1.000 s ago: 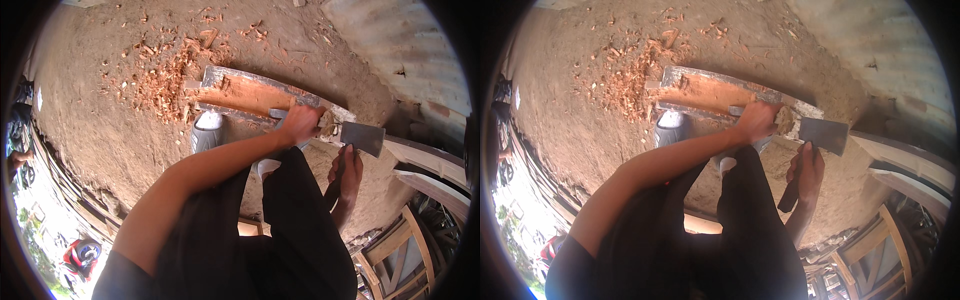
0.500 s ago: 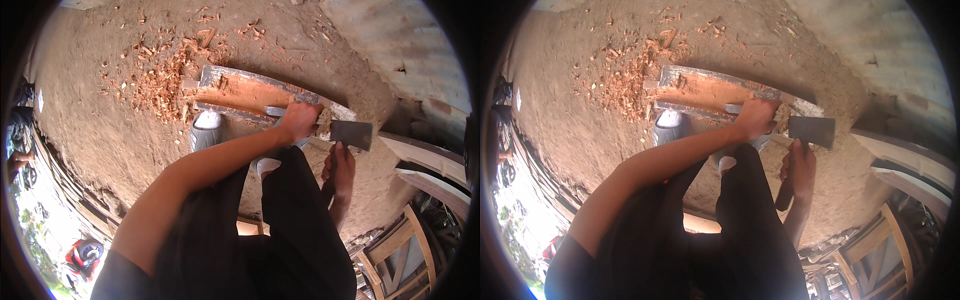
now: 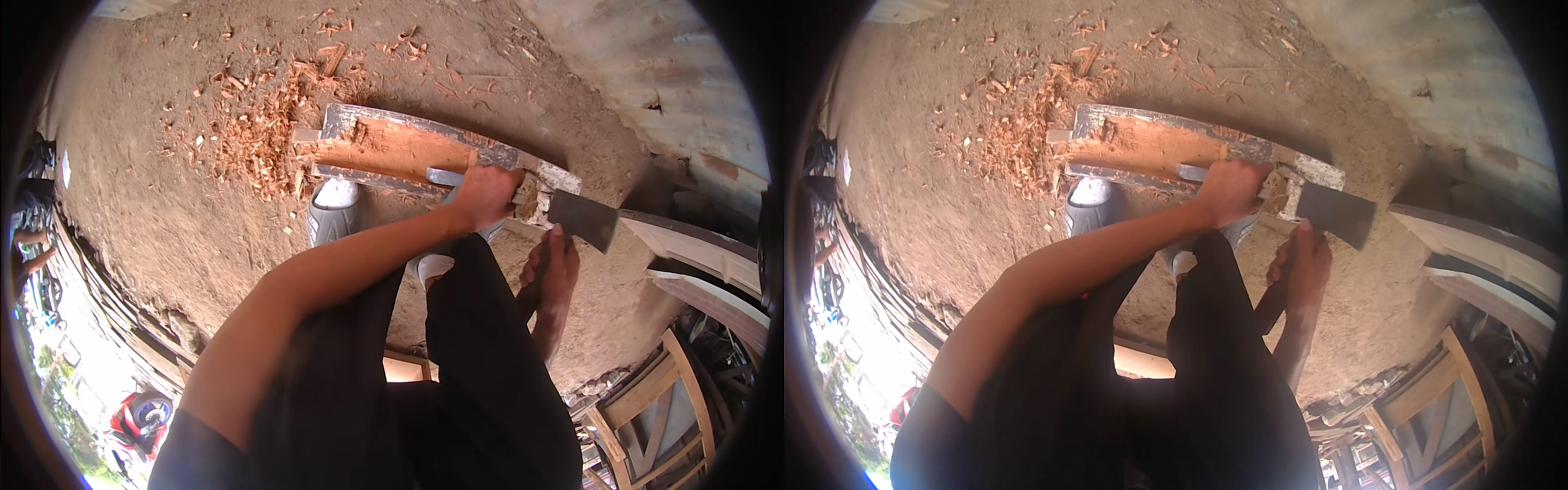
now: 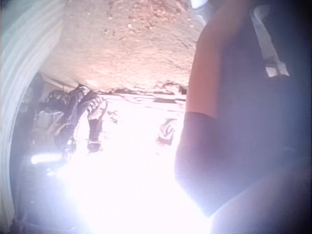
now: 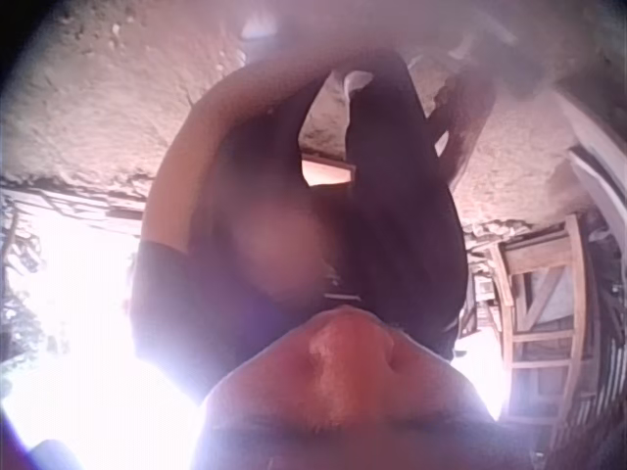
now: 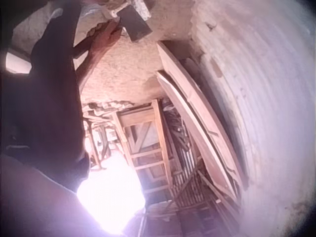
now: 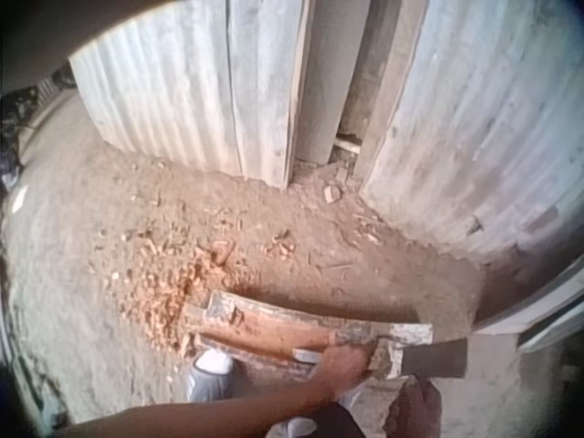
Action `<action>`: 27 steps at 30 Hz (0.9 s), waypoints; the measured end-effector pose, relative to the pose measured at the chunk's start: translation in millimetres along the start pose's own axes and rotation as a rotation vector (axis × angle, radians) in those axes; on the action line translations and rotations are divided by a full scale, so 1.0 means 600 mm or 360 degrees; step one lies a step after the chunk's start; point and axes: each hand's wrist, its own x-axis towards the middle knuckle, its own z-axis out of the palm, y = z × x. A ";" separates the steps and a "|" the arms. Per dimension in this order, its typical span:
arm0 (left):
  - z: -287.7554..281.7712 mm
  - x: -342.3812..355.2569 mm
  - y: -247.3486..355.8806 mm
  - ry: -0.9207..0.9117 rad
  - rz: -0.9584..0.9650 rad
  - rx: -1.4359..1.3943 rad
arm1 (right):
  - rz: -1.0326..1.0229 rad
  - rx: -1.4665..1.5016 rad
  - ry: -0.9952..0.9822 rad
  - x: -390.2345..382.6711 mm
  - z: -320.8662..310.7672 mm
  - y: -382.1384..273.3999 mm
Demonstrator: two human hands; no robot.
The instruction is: The person uses a small axe to chip away at a piece of wood placed on a wooden block. They repeatedly strike the wood, remove shavings by hand, and continue shaping the piece throughout the clip.
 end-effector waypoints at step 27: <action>-0.015 0.010 0.000 0.0120 -0.0048 -0.0254 | 0.0036 0.0075 -0.0112 -0.031 -0.006 -0.038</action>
